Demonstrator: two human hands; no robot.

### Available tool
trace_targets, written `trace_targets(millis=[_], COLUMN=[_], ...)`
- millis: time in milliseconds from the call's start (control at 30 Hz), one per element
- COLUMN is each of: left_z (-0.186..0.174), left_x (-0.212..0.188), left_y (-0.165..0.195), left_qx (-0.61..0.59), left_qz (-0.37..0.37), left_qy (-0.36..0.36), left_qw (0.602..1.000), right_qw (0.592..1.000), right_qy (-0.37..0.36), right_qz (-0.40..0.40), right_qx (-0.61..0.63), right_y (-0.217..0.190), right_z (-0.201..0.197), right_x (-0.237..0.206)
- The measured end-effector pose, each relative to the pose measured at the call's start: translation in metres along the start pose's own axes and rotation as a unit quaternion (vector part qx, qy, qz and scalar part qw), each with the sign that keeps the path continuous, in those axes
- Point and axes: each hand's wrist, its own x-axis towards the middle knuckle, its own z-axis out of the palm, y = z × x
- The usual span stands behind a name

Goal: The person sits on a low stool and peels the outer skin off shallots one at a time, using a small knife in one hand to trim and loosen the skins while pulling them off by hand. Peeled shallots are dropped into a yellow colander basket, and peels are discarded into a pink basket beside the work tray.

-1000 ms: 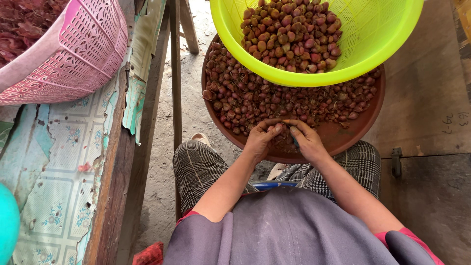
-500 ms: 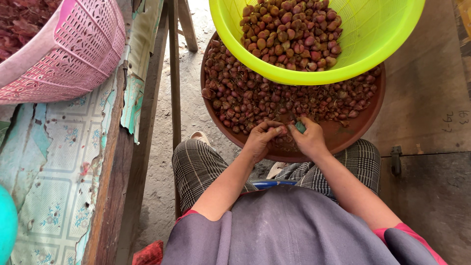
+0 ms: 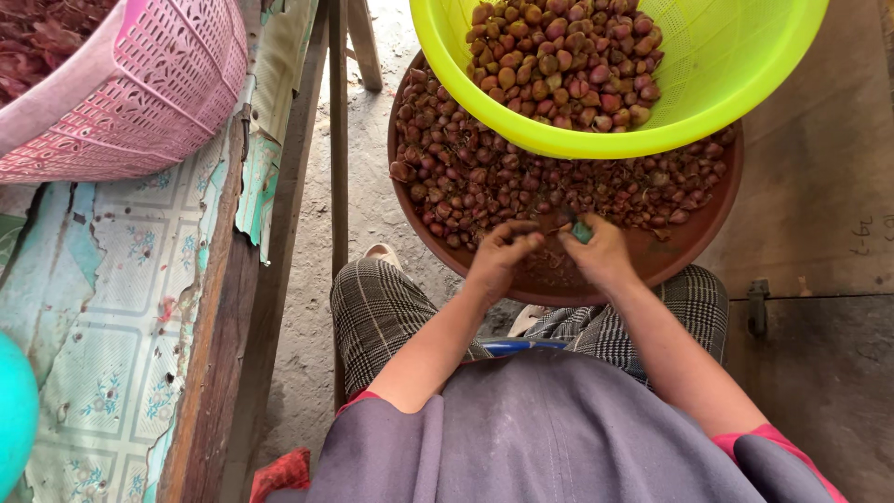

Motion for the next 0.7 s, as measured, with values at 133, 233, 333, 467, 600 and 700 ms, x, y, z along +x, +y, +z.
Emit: trace_targets(millis=[133, 233, 333, 467, 600, 700], left_z=[-0.017, -0.018, -0.017, -0.019, -0.010, 0.010], left_x=[0.006, 0.012, 0.013, 0.009, 0.005, 0.003], left_y=[0.011, 0.008, 0.004, 0.010, 0.019, 0.018], left_qx=[-0.090, -0.067, -0.007, 0.057, 0.137, 0.130], left_qz=[-0.060, -0.066, -0.059, 0.015, 0.058, 0.073], left_qy=[0.036, 0.093, 0.119, 0.114, 0.113, 0.068], left_qw=[0.994, 0.991, 0.991, 0.992, 0.982, 0.986], right_qw=[0.963, 0.919, 0.865, 0.854, 0.990, 0.989], right_qy=[0.036, 0.067, 0.050, 0.049, -0.048, -0.087], right_qz=[-0.133, -0.142, -0.211, -0.201, -0.039, 0.013], right_qx=[-0.231, -0.361, -0.453, -0.477, -0.130, 0.121], right_y=[-0.018, -0.029, -0.036, -0.051, -0.046, -0.028], right_z=[-0.026, -0.013, 0.013, 0.027, 0.012, 0.008], right_x=[0.002, 0.011, 0.026, 0.042, 0.037, 0.016])
